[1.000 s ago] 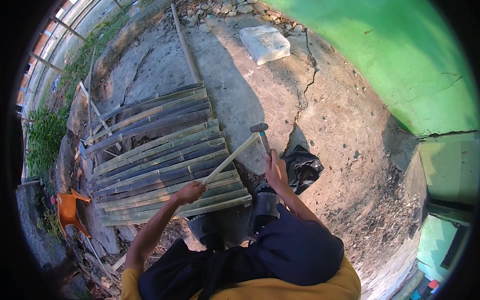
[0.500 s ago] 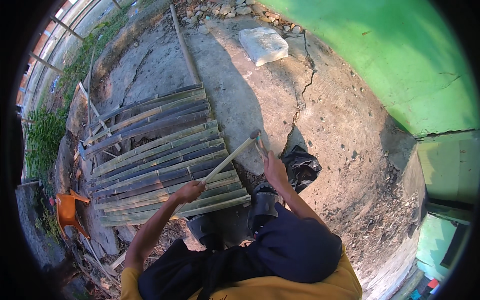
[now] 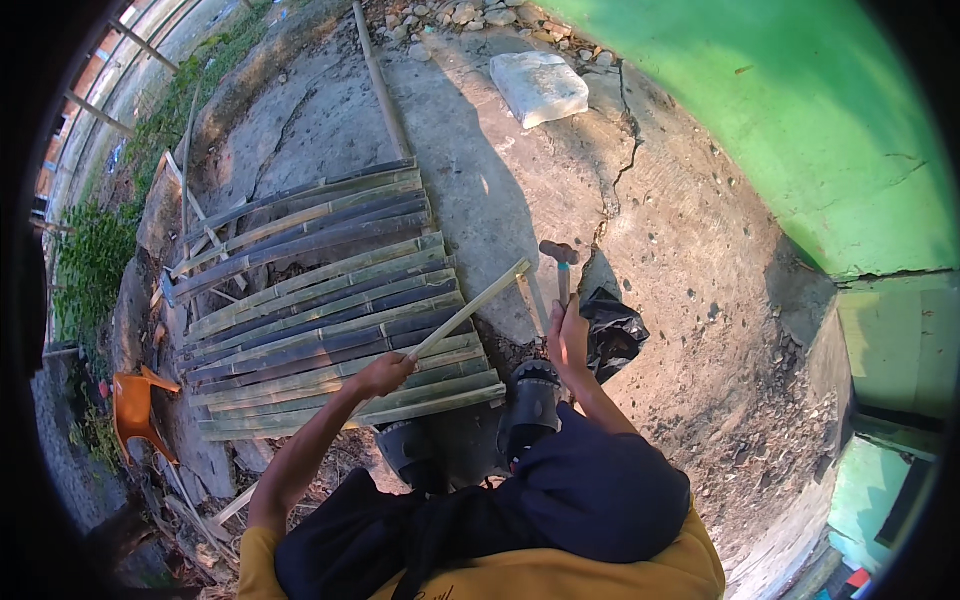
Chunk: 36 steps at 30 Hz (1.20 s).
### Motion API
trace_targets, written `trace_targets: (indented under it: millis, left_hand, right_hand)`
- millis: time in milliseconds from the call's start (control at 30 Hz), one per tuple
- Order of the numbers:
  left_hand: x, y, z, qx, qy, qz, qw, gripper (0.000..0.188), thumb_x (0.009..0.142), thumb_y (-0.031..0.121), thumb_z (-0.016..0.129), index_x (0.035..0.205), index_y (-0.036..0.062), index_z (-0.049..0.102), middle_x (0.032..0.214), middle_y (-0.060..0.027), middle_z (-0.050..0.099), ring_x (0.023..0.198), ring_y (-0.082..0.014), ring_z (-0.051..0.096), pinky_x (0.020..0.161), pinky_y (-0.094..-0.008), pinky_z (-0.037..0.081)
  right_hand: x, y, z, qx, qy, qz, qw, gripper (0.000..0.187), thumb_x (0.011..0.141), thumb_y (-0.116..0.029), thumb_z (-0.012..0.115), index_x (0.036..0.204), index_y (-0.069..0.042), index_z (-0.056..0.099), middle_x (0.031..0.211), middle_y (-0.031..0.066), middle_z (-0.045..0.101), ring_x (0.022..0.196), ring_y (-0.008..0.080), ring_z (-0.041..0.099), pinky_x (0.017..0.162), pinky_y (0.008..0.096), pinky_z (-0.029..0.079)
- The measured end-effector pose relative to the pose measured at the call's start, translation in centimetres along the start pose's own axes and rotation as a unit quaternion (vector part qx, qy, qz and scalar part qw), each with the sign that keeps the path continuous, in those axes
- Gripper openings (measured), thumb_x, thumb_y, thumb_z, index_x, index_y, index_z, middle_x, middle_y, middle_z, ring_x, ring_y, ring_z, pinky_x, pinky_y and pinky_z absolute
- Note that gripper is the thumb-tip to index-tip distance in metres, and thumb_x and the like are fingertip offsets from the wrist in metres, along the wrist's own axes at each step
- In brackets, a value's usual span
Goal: The person assembles a bamboo mat by aligning thin bamboo strips and securing them with a hammer and small nails.
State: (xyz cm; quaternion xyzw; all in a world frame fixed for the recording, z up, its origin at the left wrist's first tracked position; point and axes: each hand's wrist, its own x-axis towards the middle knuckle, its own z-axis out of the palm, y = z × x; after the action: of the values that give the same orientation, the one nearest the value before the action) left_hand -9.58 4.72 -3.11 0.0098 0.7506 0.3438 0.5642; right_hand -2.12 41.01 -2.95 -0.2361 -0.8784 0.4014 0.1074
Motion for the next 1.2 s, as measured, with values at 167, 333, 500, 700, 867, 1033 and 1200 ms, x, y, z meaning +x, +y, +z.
trace_targets:
  millis: [167,333,500,700,867,1033,1200]
  left_hand:
    - [1.2,1.4,-0.8,0.012,-0.022,-0.011,1.000,0.062,0.107,0.057,0.042,0.112,0.0000,0.066,0.074,-0.0008,0.052,0.058,-0.0118,0.046,0.049,-0.0333,0.038]
    - [0.5,1.1,1.0,0.003,-0.007,0.003,1.000,0.054,0.108,0.053,0.043,0.091,0.0050,0.061,0.066,0.0014,0.045,0.053,-0.0114,0.041,0.046,-0.0333,0.035]
    - [0.4,0.2,-0.2,-0.025,-0.014,0.000,1.000,0.058,0.108,0.055,0.043,0.091,0.0025,0.062,0.068,-0.0001,0.049,0.056,-0.0139,0.044,0.050,-0.0352,0.039]
    - [-1.8,-1.1,-1.9,0.161,0.153,0.121,0.967,0.063,0.109,0.051,0.041,0.088,-0.0042,0.061,0.070,-0.0078,0.058,0.072,-0.0227,0.059,0.067,-0.0462,0.045]
    - [-6.0,-1.0,-6.1,-0.073,-0.007,0.032,0.997,0.052,0.112,0.044,0.038,0.077,0.0071,0.049,0.061,-0.0004,0.044,0.048,-0.0146,0.037,0.046,-0.0364,0.032]
    - [-9.7,-1.5,-8.0,-0.193,-0.086,0.049,0.976,0.048,0.113,0.050,0.036,0.079,0.0159,0.039,0.065,0.0087,0.027,0.050,-0.0063,0.020,0.044,-0.0300,0.020]
    - [-11.7,-0.7,-8.1,-0.217,-0.108,0.069,0.968,0.051,0.112,0.052,0.036,0.077,0.0150,0.040,0.064,0.0079,0.028,0.048,-0.0052,0.022,0.042,-0.0278,0.020]
  right_hand:
    - [2.1,2.1,1.7,-0.112,-0.091,-0.078,0.986,0.026,0.108,-0.026,0.049,0.104,0.000,0.048,0.066,0.0280,0.060,0.067,0.0512,0.064,0.053,0.0548,0.045]
    - [-1.4,3.0,1.9,-0.048,-0.001,-0.018,0.999,0.028,0.107,-0.027,0.050,0.104,0.000,0.050,0.069,0.0312,0.061,0.068,0.0540,0.062,0.057,0.0614,0.043]
    - [-0.1,1.9,1.6,0.009,-0.044,0.019,0.999,0.031,0.108,-0.029,0.051,0.106,0.002,0.052,0.067,0.0300,0.060,0.068,0.0533,0.062,0.055,0.0590,0.042]
    - [1.2,2.8,-1.3,0.007,0.017,0.058,0.998,0.032,0.108,-0.030,0.052,0.104,0.002,0.057,0.084,0.0291,0.065,0.082,0.0515,0.064,0.069,0.0555,0.047]
    - [2.0,4.9,-1.3,-0.063,-0.020,0.041,0.997,0.031,0.106,-0.029,0.054,0.111,0.000,0.060,0.086,0.0243,0.068,0.082,0.0456,0.068,0.072,0.0520,0.050]
    - [2.7,5.9,0.8,-0.118,-0.051,-0.016,0.992,0.025,0.101,-0.024,0.060,0.112,-0.001,0.056,0.100,0.0230,0.067,0.095,0.0458,0.065,0.079,0.0545,0.050]
    - [3.5,5.6,1.4,-0.188,-0.047,-0.095,0.976,0.030,0.093,-0.016,0.071,0.117,-0.003,0.060,0.114,0.0172,0.063,0.106,0.0382,0.062,0.089,0.0458,0.051]
